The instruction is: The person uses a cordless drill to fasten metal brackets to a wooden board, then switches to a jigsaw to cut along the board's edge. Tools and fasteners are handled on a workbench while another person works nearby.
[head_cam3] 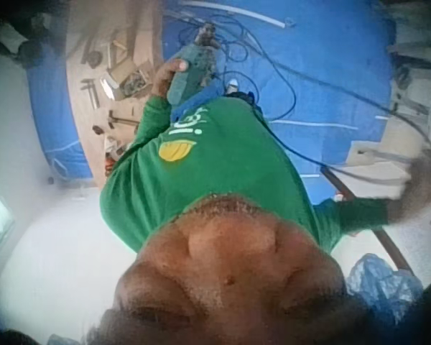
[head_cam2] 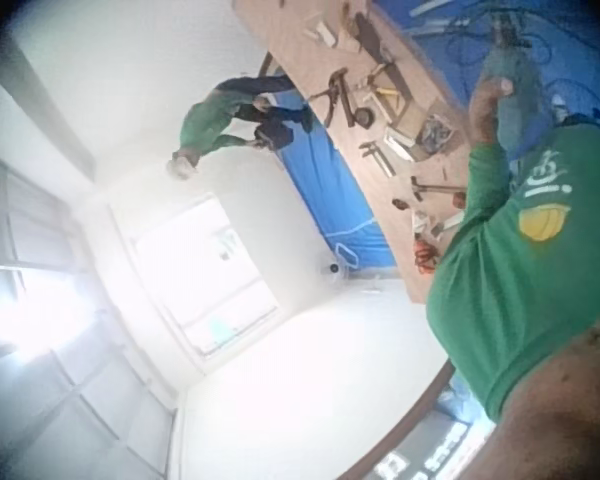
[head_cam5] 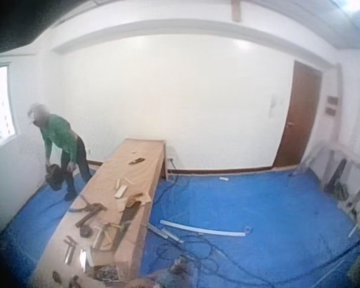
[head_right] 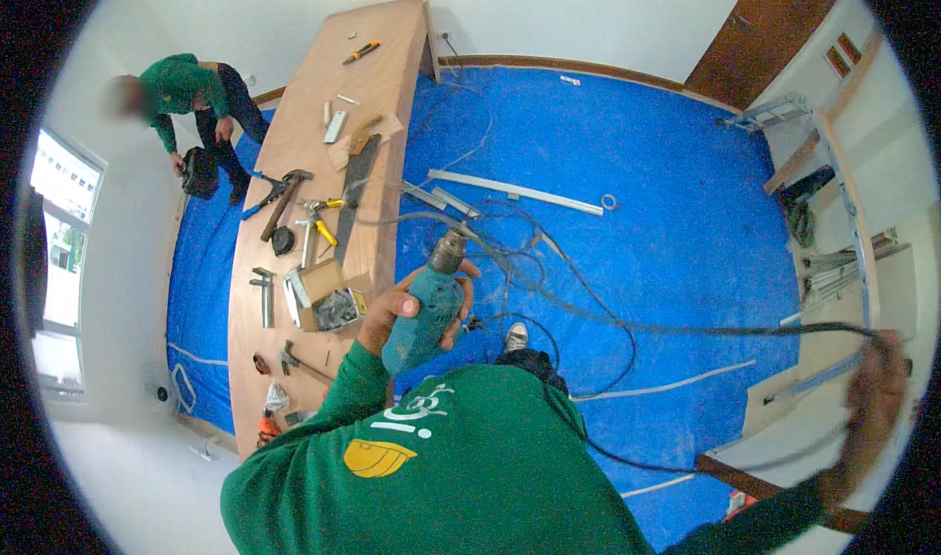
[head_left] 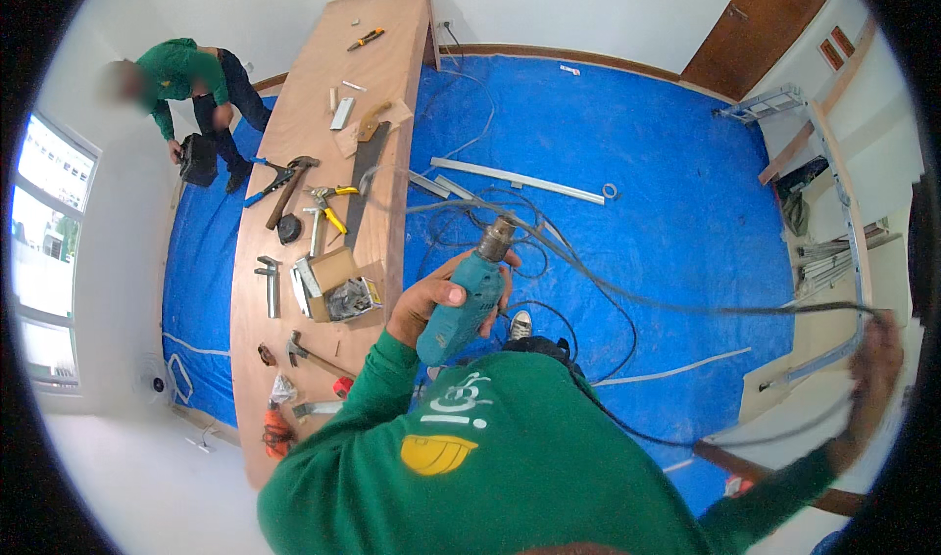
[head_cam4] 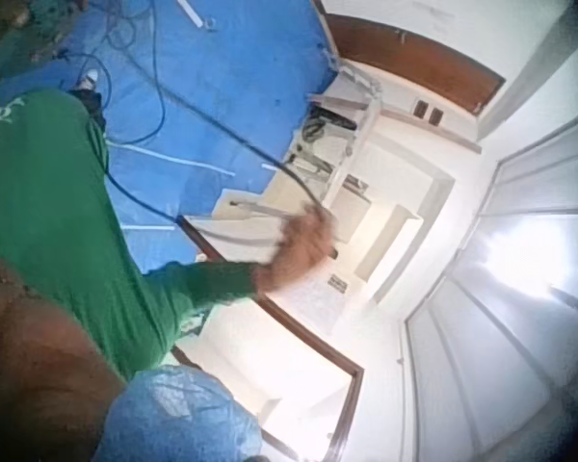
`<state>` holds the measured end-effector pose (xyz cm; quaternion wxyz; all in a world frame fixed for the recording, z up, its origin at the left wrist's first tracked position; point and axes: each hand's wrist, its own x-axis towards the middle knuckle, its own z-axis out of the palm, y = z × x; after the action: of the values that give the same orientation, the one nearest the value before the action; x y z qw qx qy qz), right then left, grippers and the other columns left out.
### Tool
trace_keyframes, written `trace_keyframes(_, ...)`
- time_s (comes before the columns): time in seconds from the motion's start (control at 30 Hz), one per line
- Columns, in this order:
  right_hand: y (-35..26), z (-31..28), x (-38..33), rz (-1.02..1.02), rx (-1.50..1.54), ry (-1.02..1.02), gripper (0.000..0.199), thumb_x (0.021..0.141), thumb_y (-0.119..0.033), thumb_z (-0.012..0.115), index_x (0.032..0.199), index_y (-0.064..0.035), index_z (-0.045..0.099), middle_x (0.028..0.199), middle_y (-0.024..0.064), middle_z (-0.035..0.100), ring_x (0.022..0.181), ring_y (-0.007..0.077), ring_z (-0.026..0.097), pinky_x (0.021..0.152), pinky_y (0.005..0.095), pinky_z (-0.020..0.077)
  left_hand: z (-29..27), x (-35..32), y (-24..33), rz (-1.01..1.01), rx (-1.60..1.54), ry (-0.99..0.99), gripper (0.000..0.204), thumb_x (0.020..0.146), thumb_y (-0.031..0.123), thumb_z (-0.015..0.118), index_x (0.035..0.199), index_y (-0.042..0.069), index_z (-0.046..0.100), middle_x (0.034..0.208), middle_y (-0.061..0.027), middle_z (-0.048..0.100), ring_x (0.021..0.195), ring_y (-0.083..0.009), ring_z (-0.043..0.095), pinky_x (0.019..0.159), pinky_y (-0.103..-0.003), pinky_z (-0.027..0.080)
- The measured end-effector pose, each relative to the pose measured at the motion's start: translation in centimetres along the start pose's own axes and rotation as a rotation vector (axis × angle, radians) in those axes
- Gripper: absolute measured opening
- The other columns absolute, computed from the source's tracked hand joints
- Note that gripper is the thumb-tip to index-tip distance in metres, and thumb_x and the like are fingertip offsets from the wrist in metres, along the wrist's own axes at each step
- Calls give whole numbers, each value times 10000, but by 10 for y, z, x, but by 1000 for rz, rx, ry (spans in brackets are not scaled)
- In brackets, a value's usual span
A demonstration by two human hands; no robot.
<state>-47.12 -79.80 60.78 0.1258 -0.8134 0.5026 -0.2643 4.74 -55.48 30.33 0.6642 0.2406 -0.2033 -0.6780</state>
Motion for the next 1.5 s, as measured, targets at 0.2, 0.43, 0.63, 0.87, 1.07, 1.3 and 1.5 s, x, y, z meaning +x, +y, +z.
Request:
trace_keyframes(0.2,228,120,13,462,828,86,247,1075,-180,675,1248,-4,685,740,-73,471,602,17,384,528,216,321,-10,27,-21,-133,-43,124,941,708,415,897,1445,-25,511,1096,-207,682,754,-283,736,608,-381,637)
trace_keyframes(0.43,454,267,10,753,386,125,466,977,-287,768,1293,41,668,1031,169,644,918,325,614,794,450,503,-33,1,-28,-349,194,363,821,805,474,825,1421,6,553,1092,-166,679,789,-253,733,650,-374,634)
trace_keyframes(0.63,177,458,-15,-110,281,-389,667,969,-332,801,1475,30,561,1441,259,595,1320,402,596,1120,493,481,-30,4,-45,213,-17,469,761,980,612,659,1411,3,506,1092,-143,601,694,-220,640,613,-377,614)
trace_keyframes(0.87,-33,525,-76,-354,730,-1474,686,897,-463,861,1393,-51,628,1362,143,664,1262,257,609,1078,432,493,-39,6,-20,409,-281,15,817,983,635,658,1420,-25,456,1130,-137,501,750,-237,625,642,-390,594)
trace_keyframes(1.07,66,535,-96,-290,620,-1321,448,902,-373,851,1181,-54,706,1043,93,719,961,180,645,829,376,527,-30,-56,14,537,-408,-126,807,1002,554,689,1468,-42,411,1123,-129,507,768,-241,618,645,-415,561)
trace_keyframes(1.3,182,505,-63,-137,510,-877,228,922,-241,817,973,-32,742,831,56,723,768,153,646,711,373,531,-16,-106,80,735,-228,-212,773,914,305,856,1431,-30,389,1105,-140,556,693,-241,654,606,-373,586)
trace_keyframes(1.5,284,506,89,9,451,-705,173,934,-182,793,975,-22,744,856,50,731,815,134,646,722,357,531,23,-106,158,922,-75,-201,738,860,237,873,1365,-41,412,1090,-129,561,648,-217,656,629,-353,608)
